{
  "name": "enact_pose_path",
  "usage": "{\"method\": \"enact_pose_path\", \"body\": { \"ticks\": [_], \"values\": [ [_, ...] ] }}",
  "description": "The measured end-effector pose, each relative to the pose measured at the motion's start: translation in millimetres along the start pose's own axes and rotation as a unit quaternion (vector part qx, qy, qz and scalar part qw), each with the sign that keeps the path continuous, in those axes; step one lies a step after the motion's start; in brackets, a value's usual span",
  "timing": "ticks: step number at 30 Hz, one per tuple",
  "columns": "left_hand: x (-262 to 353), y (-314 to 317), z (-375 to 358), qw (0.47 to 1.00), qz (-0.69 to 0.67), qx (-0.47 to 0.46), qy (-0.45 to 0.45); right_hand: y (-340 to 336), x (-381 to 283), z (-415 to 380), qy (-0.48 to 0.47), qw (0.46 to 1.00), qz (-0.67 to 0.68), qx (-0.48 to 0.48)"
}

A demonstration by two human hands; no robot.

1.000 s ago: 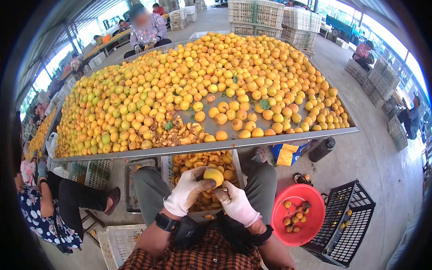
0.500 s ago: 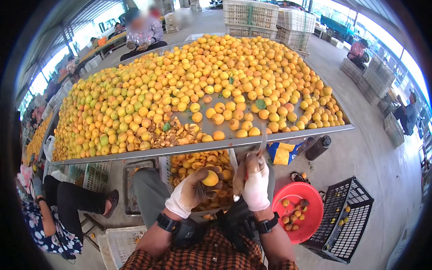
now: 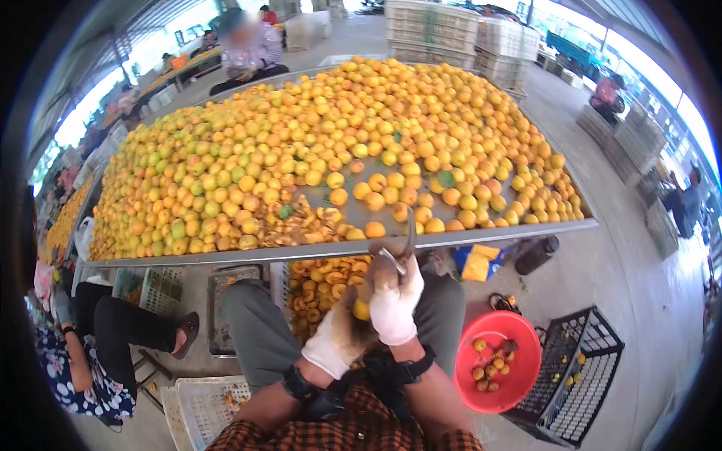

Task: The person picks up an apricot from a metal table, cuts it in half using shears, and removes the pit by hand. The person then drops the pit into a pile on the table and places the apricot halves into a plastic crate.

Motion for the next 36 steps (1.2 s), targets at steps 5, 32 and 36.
{"method": "enact_pose_path", "body": {
  "ticks": [5, 32, 36],
  "values": [
    [1, -27, 15, 0.998, 0.007, 0.020, 0.052, 3, 18, -1, 0.081, 0.993, 0.085, 0.018],
    [89, -52, 40, 0.950, 0.239, 0.145, 0.139, -2, 80, 17, 0.145, 0.987, -0.033, 0.064],
    [89, -37, 29, 0.961, 0.212, 0.098, 0.151, -6, 91, 26, 0.188, 0.979, 0.024, 0.080]
  ]
}}
Point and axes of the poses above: each hand's wrist, its own z-axis towards the middle knuckle, its own y-axis out of the palm, x = y × z, the point moved 5 cm from there along z, towards the middle knuckle, and after that the axes turned 2 degrees about -z, right-handed, at the moved point
